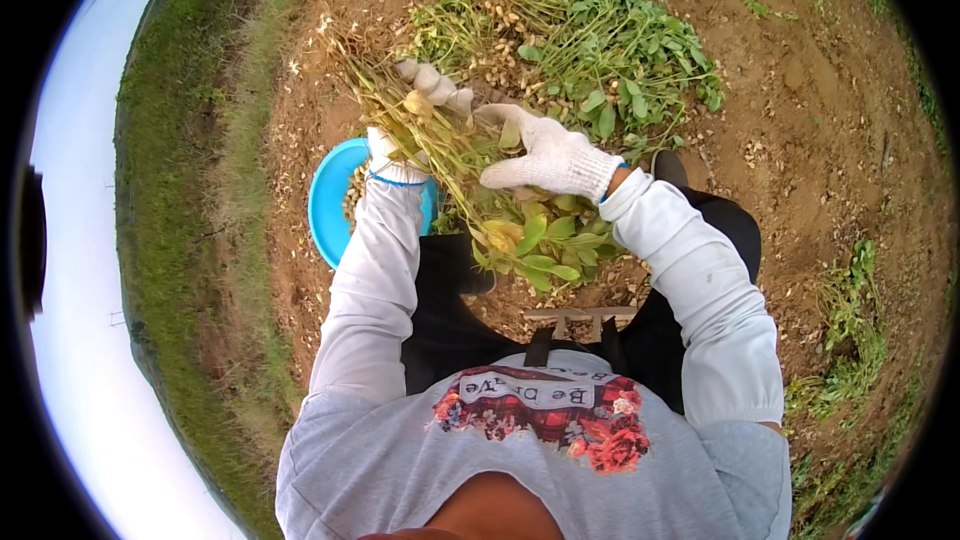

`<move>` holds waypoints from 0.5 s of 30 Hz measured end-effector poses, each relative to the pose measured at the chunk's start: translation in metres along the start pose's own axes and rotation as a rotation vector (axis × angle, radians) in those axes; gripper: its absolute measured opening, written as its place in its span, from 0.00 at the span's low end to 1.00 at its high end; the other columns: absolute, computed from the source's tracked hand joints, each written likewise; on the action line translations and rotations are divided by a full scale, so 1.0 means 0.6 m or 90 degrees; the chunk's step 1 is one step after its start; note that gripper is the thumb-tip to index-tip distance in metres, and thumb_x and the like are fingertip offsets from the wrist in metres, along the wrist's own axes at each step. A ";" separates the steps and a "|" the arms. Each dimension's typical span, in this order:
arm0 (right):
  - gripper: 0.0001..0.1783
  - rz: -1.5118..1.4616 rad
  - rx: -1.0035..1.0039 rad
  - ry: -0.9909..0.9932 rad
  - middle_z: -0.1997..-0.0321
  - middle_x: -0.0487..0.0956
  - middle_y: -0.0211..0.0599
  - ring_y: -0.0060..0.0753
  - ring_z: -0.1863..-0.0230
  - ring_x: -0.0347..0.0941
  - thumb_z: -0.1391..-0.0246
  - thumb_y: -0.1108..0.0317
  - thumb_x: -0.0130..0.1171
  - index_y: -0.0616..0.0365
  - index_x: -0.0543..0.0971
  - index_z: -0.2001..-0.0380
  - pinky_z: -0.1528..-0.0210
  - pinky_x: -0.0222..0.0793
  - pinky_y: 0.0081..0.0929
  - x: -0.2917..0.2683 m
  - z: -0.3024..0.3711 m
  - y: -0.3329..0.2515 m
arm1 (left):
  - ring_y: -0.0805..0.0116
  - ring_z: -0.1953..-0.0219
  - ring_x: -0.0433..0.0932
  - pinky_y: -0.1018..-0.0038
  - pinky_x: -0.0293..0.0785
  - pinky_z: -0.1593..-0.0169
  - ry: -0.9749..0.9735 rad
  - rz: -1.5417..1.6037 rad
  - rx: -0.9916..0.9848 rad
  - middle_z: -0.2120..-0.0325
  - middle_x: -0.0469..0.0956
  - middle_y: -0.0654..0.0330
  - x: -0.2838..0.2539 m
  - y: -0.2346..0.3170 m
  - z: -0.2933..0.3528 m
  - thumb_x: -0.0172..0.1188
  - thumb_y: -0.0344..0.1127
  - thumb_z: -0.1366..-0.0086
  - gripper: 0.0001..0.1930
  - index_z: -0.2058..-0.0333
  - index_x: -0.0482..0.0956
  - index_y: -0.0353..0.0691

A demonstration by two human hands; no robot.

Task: The person sits on the ground and repeatedly pulls peanuts from peanut plants, placing them into a blue bowl. The person handles the plants by hand and discards the stems after removing the peanuts.

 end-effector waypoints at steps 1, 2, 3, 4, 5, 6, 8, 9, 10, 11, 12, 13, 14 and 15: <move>0.53 -0.002 0.095 -0.048 0.42 0.80 0.54 0.44 0.42 0.78 0.50 0.45 0.72 0.62 0.63 0.28 0.35 0.70 0.36 0.001 0.005 0.000 | 0.61 0.61 0.73 0.42 0.70 0.39 -0.033 0.029 -0.021 0.67 0.70 0.65 -0.012 -0.002 -0.002 0.55 0.61 0.28 0.21 0.59 0.76 0.48; 0.51 -0.002 0.191 -0.098 0.45 0.81 0.53 0.41 0.44 0.78 0.49 0.46 0.71 0.62 0.65 0.29 0.37 0.71 0.36 0.002 0.015 -0.011 | 0.60 0.59 0.73 0.42 0.70 0.38 -0.065 0.059 -0.038 0.67 0.70 0.65 -0.003 -0.002 -0.002 0.55 0.61 0.28 0.21 0.58 0.76 0.48; 0.43 0.031 0.166 -0.059 0.49 0.83 0.51 0.38 0.45 0.80 0.46 0.50 0.69 0.56 0.69 0.31 0.40 0.73 0.35 -0.002 0.020 -0.027 | 0.56 0.61 0.75 0.41 0.71 0.37 -0.055 0.087 -0.030 0.66 0.73 0.61 0.007 -0.002 0.007 0.52 0.54 0.25 0.18 0.56 0.76 0.44; 0.41 0.084 0.121 0.008 0.48 0.83 0.50 0.39 0.45 0.80 0.46 0.51 0.68 0.53 0.70 0.32 0.40 0.73 0.35 -0.008 0.014 -0.019 | 0.55 0.61 0.77 0.41 0.72 0.39 -0.002 0.022 -0.030 0.65 0.75 0.59 -0.001 0.002 0.004 0.51 0.52 0.24 0.18 0.55 0.76 0.42; 0.39 0.140 0.078 0.078 0.48 0.83 0.49 0.40 0.45 0.80 0.45 0.52 0.68 0.51 0.71 0.32 0.40 0.73 0.35 -0.015 0.011 -0.019 | 0.53 0.61 0.78 0.40 0.74 0.40 0.047 -0.040 -0.031 0.64 0.77 0.56 0.000 0.007 -0.004 0.50 0.50 0.24 0.19 0.54 0.76 0.40; 0.38 0.196 0.034 0.148 0.48 0.83 0.48 0.41 0.45 0.80 0.45 0.53 0.67 0.49 0.72 0.33 0.41 0.73 0.35 -0.023 0.011 -0.024 | 0.51 0.60 0.80 0.40 0.76 0.41 0.097 -0.101 -0.033 0.62 0.79 0.53 0.001 0.011 -0.008 0.49 0.48 0.23 0.19 0.53 0.77 0.37; 0.34 0.006 -0.042 0.259 0.42 0.82 0.47 0.42 0.42 0.79 0.43 0.53 0.66 0.51 0.74 0.35 0.37 0.71 0.34 -0.049 0.012 0.002 | 0.48 0.55 0.83 0.47 0.82 0.47 0.147 -0.152 -0.001 0.55 0.82 0.44 0.000 0.012 -0.005 0.44 0.46 0.22 0.22 0.47 0.75 0.31; 0.35 -0.095 -0.043 0.241 0.41 0.81 0.46 0.40 0.42 0.78 0.42 0.53 0.67 0.54 0.73 0.35 0.36 0.71 0.34 -0.050 0.000 0.014 | 0.49 0.53 0.83 0.49 0.83 0.48 0.164 -0.142 0.000 0.54 0.82 0.44 -0.013 0.008 -0.008 0.43 0.46 0.22 0.23 0.45 0.75 0.31; 0.37 -0.197 -0.043 0.223 0.40 0.81 0.46 0.39 0.41 0.78 0.41 0.52 0.68 0.57 0.72 0.34 0.36 0.70 0.33 -0.048 -0.008 0.024 | 0.50 0.51 0.83 0.51 0.84 0.49 0.180 -0.132 0.001 0.52 0.82 0.44 -0.024 0.002 -0.011 0.43 0.46 0.21 0.23 0.44 0.74 0.31; 0.38 -0.107 -0.050 0.243 0.40 0.81 0.45 0.37 0.42 0.78 0.41 0.51 0.68 0.58 0.70 0.33 0.36 0.71 0.33 -0.043 -0.009 0.021 | 0.52 0.50 0.83 0.55 0.84 0.49 0.210 -0.101 -0.008 0.51 0.82 0.48 -0.027 -0.014 -0.009 0.40 0.45 0.21 0.23 0.42 0.74 0.32; 0.39 -0.021 -0.056 0.264 0.39 0.81 0.44 0.34 0.42 0.78 0.40 0.50 0.68 0.60 0.69 0.32 0.37 0.71 0.32 -0.033 -0.010 0.015 | 0.54 0.50 0.84 0.56 0.84 0.49 0.191 -0.230 0.018 0.50 0.82 0.49 -0.018 -0.023 -0.005 0.41 0.42 0.21 0.21 0.42 0.74 0.33; 0.34 -0.061 -0.064 0.252 0.41 0.80 0.33 0.24 0.46 0.74 0.36 0.53 0.68 0.60 0.72 0.35 0.39 0.71 0.31 -0.023 -0.016 0.019 | 0.55 0.50 0.84 0.57 0.84 0.50 0.180 -0.357 0.049 0.49 0.82 0.51 -0.008 -0.033 -0.002 0.42 0.40 0.21 0.20 0.42 0.74 0.34; 0.32 -0.060 -0.046 0.233 0.44 0.80 0.34 0.27 0.47 0.76 0.37 0.54 0.68 0.60 0.73 0.37 0.40 0.73 0.31 -0.023 -0.022 0.026 | 0.56 0.51 0.84 0.58 0.85 0.51 0.227 -0.257 -0.007 0.48 0.81 0.50 0.002 -0.039 -0.003 0.43 0.37 0.21 0.18 0.42 0.74 0.34; 0.31 -0.062 -0.031 0.210 0.46 0.81 0.34 0.30 0.48 0.78 0.38 0.55 0.69 0.60 0.74 0.38 0.41 0.74 0.31 -0.020 -0.029 0.001 | 0.57 0.51 0.84 0.61 0.85 0.52 0.214 -0.278 -0.025 0.48 0.81 0.50 -0.001 -0.036 -0.001 0.45 0.32 0.23 0.17 0.41 0.73 0.34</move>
Point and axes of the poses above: each hand's wrist, its own z-axis away from the middle knuckle, its own x-axis out of the palm, y = z × x, the point moved 5 cm from there along -z, towards the middle knuckle
